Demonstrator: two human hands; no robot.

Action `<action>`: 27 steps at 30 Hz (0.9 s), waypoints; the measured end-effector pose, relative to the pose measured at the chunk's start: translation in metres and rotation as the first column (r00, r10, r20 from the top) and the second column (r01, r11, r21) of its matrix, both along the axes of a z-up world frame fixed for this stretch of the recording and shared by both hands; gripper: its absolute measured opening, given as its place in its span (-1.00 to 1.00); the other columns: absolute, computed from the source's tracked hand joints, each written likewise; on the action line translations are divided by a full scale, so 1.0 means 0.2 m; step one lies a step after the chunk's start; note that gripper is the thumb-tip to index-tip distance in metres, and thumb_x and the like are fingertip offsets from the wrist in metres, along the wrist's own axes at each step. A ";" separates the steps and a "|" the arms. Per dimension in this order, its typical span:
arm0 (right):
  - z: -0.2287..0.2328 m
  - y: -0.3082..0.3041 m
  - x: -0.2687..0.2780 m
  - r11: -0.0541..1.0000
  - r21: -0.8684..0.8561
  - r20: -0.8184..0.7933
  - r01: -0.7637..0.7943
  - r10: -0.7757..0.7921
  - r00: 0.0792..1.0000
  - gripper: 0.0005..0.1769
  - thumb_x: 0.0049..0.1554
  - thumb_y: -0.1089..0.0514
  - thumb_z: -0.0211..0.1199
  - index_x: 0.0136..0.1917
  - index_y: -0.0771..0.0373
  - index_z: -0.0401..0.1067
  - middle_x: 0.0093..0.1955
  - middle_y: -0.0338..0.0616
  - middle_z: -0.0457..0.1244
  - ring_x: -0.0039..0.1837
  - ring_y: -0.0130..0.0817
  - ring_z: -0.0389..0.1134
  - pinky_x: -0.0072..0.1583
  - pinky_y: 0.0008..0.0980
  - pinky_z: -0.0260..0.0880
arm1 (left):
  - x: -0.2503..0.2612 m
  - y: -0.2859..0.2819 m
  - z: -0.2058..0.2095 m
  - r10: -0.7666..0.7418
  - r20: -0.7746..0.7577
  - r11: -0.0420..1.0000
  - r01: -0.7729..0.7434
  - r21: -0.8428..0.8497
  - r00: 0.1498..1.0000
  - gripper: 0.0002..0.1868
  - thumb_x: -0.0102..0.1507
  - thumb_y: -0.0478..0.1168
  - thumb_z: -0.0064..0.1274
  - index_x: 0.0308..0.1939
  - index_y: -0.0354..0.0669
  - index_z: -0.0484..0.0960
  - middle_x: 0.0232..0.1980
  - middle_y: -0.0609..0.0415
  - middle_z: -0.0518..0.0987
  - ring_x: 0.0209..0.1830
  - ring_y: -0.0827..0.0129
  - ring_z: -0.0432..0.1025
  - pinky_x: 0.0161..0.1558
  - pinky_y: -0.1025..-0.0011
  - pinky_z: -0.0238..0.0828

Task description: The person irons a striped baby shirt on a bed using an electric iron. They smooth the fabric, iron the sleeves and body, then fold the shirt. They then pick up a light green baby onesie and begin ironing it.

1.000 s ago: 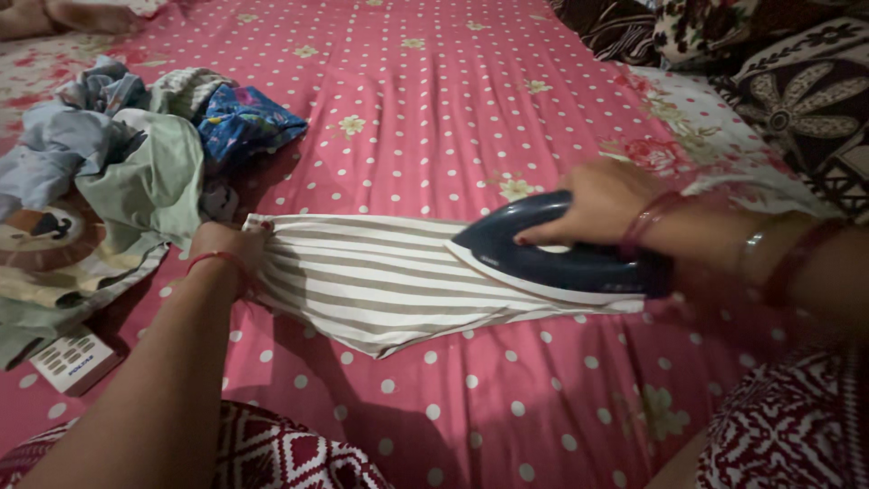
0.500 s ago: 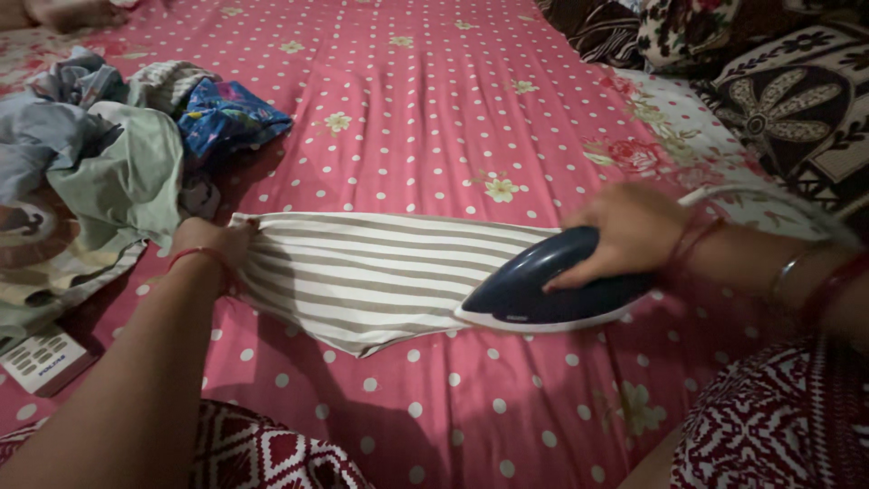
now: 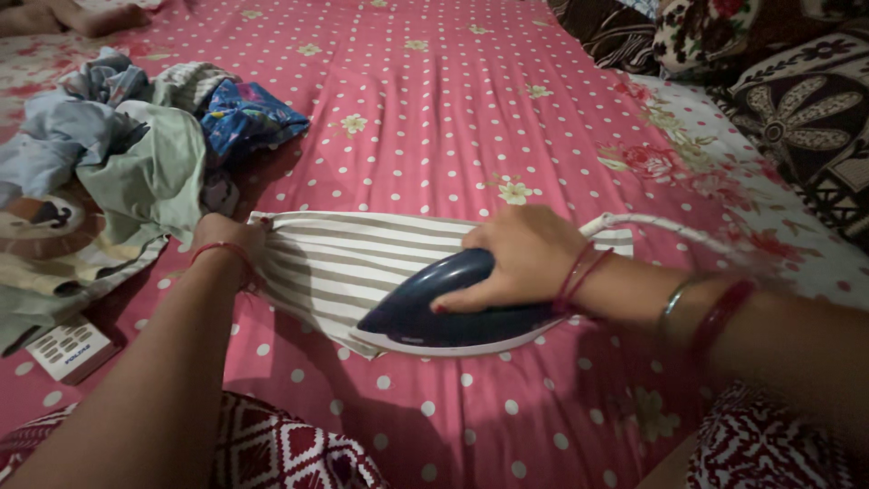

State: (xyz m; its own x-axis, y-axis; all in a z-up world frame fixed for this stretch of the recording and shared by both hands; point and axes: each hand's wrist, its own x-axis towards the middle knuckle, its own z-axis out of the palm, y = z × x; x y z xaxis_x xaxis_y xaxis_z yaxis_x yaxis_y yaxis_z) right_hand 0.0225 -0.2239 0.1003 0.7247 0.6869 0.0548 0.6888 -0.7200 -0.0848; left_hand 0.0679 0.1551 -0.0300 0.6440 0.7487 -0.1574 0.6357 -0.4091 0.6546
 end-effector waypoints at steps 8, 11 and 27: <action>-0.03 0.22 -0.07 0.995 0.074 -0.024 0.070 -0.068 0.997 -0.29 -0.13 -0.59 0.24 -0.27 0.07 0.64 -0.36 -0.02 0.40 -0.23 -0.02 0.46 -0.08 -0.03 0.44 | 0.01 0.02 0.00 0.017 0.009 0.999 -0.017 -0.031 1.000 -0.32 0.19 0.17 0.29 0.02 -0.48 0.65 0.06 -0.37 0.66 0.02 -0.17 0.62 0.04 0.04 0.54; -0.03 0.30 -0.08 0.988 0.141 0.013 0.070 -0.072 0.997 -0.31 -0.10 -0.57 0.24 -0.26 0.09 0.63 -0.32 0.03 0.40 -0.20 0.02 0.45 -0.07 0.00 0.44 | 0.02 0.04 -0.03 0.011 0.057 0.996 -0.016 0.088 0.998 -0.30 0.13 0.20 0.36 0.02 -0.41 0.67 0.13 -0.35 0.60 0.14 -0.14 0.51 0.15 0.08 0.43; 0.00 0.40 -0.02 0.948 0.072 -0.041 0.311 -0.308 0.950 -0.21 -0.10 -0.58 0.27 -0.23 0.24 0.61 -0.22 0.16 0.39 -0.11 0.09 0.47 0.00 0.01 0.46 | -0.09 -0.31 0.14 -0.248 0.166 0.833 0.122 0.540 0.955 -0.56 0.10 0.05 0.28 -0.08 -0.16 0.72 0.00 -0.23 0.65 0.04 -0.17 0.50 0.03 -0.02 0.43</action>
State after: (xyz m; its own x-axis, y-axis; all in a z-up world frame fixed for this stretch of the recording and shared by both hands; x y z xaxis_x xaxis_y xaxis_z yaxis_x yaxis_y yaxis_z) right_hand 0.0187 -0.1438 0.1008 0.9031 0.4231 0.0740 0.4295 -0.8879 -0.1647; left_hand 0.0490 0.0931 -0.0019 0.7491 0.5420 0.3810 0.3790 -0.8222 0.4246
